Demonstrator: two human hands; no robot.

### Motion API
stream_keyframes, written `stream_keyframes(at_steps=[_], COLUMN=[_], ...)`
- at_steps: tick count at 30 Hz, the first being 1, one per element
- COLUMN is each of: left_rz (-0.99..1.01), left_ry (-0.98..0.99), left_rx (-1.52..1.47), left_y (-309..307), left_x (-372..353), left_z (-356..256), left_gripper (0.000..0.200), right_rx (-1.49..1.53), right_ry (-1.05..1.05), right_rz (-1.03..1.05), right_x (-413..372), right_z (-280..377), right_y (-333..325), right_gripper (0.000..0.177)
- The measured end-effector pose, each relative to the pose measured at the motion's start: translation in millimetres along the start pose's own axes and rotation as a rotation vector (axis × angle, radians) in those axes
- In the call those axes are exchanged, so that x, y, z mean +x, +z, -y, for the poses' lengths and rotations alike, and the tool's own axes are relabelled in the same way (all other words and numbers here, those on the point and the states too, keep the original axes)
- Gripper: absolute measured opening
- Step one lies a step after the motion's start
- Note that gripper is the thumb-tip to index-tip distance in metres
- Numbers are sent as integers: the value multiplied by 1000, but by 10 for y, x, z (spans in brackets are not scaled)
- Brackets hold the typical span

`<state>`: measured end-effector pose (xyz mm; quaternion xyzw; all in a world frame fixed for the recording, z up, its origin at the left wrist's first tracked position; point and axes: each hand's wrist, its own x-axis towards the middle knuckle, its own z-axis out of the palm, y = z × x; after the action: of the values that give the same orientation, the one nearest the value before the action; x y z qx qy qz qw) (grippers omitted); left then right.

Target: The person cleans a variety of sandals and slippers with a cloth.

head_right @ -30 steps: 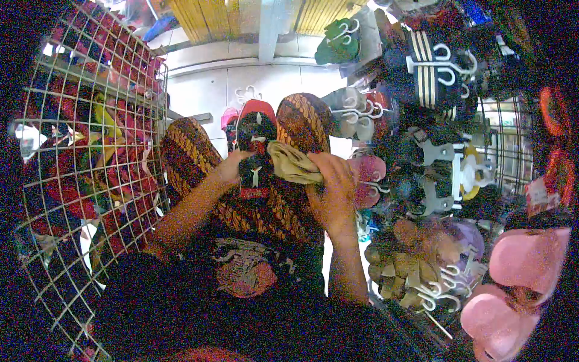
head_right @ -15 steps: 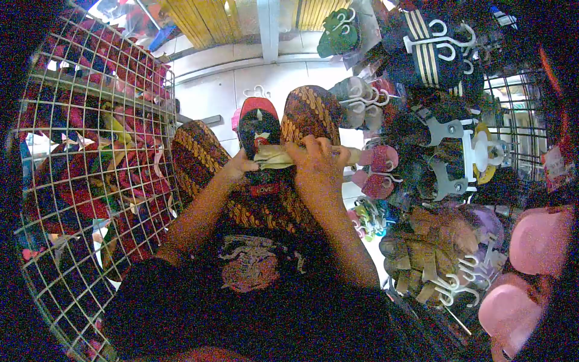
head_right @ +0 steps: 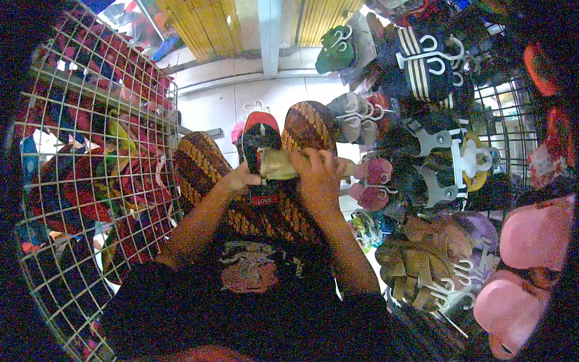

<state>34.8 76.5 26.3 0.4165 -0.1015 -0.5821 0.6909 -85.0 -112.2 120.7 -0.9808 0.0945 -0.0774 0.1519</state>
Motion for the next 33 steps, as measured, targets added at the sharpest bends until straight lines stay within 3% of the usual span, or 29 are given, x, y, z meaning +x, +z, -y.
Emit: stream_keyframes(at_steps=[2, 4, 6, 7, 10, 14, 15, 18, 21, 26, 30, 32, 33], left_rz=[-61, 10, 14, 3, -238, -189, -120, -179, -40, -42, -12, 234, 233], left_ry=[-9, 77, 105, 136, 13, -2, 83, 92, 52, 111, 61, 60, 37], left_rx=[14, 32, 27, 47, -114, -459, -461, -538, -616, -578, -535, -672, -655], left_y=[51, 8, 10, 27, 109, 53, 47, 64, -29, -7, -24, -51, -12], left_x=[-43, 12, 50, 37, 16, 102, 126, 210, 262, 260, 247, 307, 295], left_z=[-41, 39, 98, 90, 8, 35, 28, 31, 69, 25, 31, 87, 67], left_gripper=[82, 79, 77, 66, 54, 42, 40, 44, 46, 50, 54, 58, 63], right_rx=[16, 27, 130, 157, 52, -35, -6, 48, 15, -11, -21, -62, -75], right_ry=[-30, 6, 118, 162, 269, 320, 329, 335, 330, 288, 391, 476, 518], right_rz=[97, 221, 97, -1, -97, -138, -149, -182, -168, -180, -97, -22, 18], right_x=[-65, -105, -196, -265, -528, -607, -572, -558, -551, -593, -749, -873, -920], right_z=[-45, -91, -197, -190, -53, -120, -159, -205, -177, -65, -58, -29, 19], right_y=[-39, -182, -22, 70, 254, 385, 393, 373, 346, 258, 158, -2, -93], right_gripper=[49, 53, 60, 62, 66, 67, 68, 67, 68, 67, 69, 72, 73])
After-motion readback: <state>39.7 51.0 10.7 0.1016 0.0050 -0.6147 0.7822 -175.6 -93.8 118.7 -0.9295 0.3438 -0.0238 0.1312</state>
